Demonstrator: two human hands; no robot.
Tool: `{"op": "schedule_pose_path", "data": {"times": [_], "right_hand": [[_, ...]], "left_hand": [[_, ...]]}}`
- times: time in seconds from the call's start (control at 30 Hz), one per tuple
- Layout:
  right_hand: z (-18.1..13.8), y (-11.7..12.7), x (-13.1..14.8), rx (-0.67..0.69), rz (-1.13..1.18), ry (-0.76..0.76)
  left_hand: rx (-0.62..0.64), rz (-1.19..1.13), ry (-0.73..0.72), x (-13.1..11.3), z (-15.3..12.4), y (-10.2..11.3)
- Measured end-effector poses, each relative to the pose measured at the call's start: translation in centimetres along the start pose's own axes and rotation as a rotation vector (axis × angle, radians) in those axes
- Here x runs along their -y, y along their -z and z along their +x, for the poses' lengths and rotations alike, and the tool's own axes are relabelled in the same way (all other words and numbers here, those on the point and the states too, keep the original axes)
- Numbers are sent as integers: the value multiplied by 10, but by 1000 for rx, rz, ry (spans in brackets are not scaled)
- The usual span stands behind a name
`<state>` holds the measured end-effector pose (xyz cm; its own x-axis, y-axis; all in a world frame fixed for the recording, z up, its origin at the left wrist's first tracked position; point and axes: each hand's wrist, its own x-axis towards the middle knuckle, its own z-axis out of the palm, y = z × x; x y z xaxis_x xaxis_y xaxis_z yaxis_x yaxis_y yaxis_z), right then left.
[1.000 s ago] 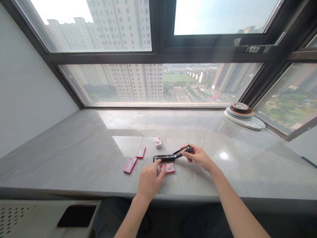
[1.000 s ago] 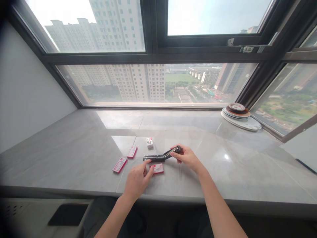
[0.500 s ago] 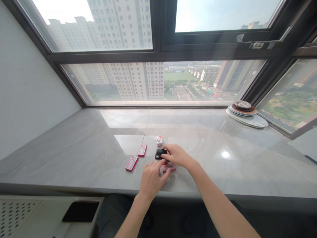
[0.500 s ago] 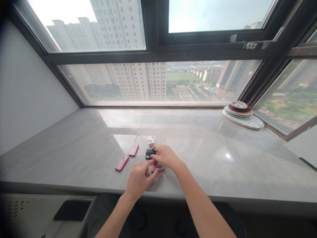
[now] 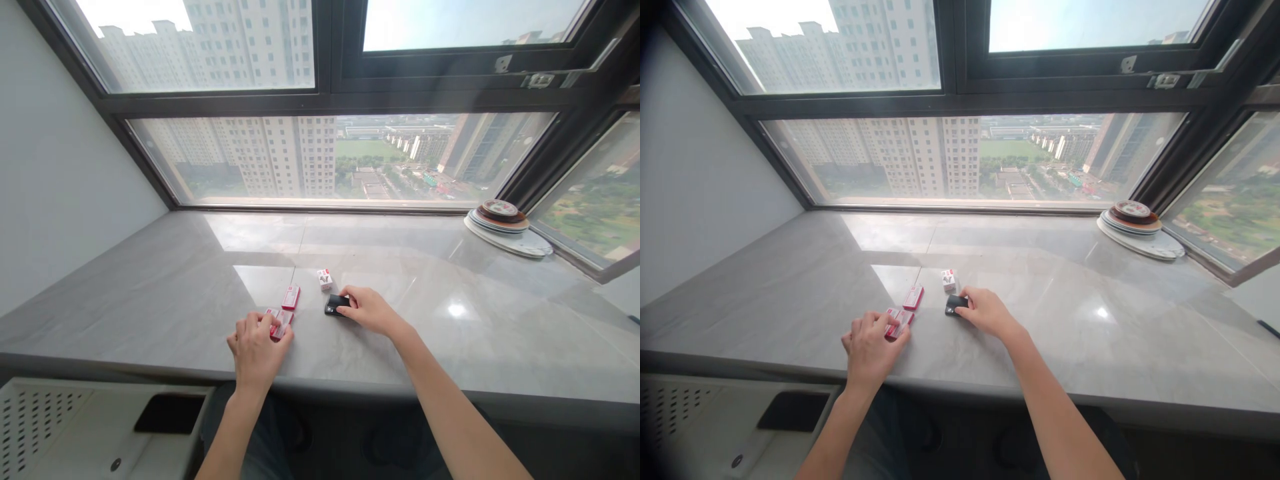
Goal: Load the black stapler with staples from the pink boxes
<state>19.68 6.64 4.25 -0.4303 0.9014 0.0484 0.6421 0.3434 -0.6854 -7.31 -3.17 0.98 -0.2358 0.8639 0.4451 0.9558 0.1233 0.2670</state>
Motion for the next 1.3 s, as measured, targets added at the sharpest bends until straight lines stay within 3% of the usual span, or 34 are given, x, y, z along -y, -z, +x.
{"op": "schedule_pose_path", "data": {"times": [0.17,0.33,0.57,0.77,1.03,1.17,1.3], "right_hand": [[0,-1,1,-6,-6,-15],[0,-3,0,-20,-3,-24],[-1,-6,8,-68,-30,-86],[-4,-10,9,-172,-8,-180],[-26,-30,-20,-294,285,-295],[-33,-38,-20,-207,554,-336],[-25,-53,-3,-71,727,-294]], "left_hand": [[16,-186,-81,13,15,-14],[138,-444,-129,17,20,-28],[145,-437,-160,-12,14,-49],[142,-377,-205,-37,25,-70],[125,-346,-319,-78,46,-83],[127,-342,-318,-79,34,-77],[149,-341,-322,-67,11,-64]]}}
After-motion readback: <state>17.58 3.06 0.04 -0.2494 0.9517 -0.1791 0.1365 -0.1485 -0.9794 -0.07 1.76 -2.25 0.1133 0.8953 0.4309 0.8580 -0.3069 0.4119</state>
